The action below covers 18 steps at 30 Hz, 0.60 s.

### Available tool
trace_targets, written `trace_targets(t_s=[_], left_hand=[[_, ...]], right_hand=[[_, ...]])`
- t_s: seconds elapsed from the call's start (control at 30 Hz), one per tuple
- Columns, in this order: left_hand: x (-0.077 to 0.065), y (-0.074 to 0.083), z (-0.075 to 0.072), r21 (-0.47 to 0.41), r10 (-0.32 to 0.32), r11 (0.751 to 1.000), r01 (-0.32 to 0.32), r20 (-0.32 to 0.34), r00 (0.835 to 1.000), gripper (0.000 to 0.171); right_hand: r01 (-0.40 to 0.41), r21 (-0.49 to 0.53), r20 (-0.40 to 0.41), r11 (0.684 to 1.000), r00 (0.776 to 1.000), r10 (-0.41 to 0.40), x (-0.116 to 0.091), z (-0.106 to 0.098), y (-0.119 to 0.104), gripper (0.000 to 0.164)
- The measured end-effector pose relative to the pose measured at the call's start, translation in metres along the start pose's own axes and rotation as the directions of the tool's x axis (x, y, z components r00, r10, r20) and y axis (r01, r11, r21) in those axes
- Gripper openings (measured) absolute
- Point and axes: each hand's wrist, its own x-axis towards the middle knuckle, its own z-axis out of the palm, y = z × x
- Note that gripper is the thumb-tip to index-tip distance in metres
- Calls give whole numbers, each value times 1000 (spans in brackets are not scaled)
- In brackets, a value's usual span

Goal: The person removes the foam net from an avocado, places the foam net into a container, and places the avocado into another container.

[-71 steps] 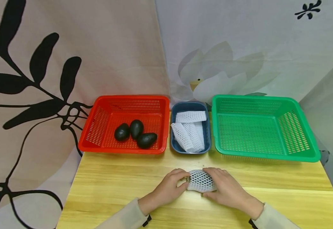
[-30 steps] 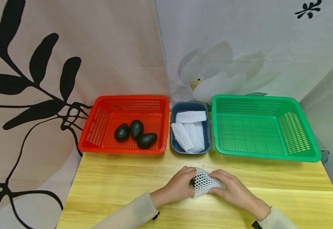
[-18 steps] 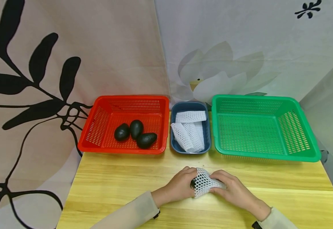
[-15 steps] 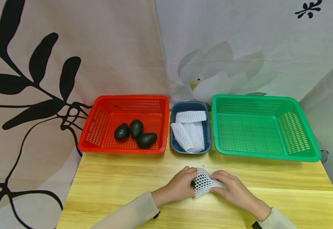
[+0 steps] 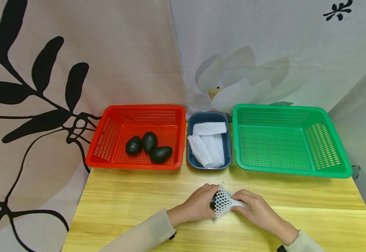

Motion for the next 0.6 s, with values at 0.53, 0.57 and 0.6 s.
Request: trace_targets(t_s=[0.53, 0.57, 0.6], left_hand=[[-12, -3, -9, -113, 29, 993, -35, -54, 998, 73], [-13, -3, -10, -119, 32, 992, -40, -68, 997, 72], [-13, -3, -10, -122, 37, 991, -46, -82, 996, 72]], right_hand=[[-28, -47, -38, 999, 999, 26, 0, 0, -1, 30], [-27, -48, -43, 999, 999, 24, 0, -1, -1, 30], [-29, -46, -48, 999, 999, 26, 0, -2, -1, 30]])
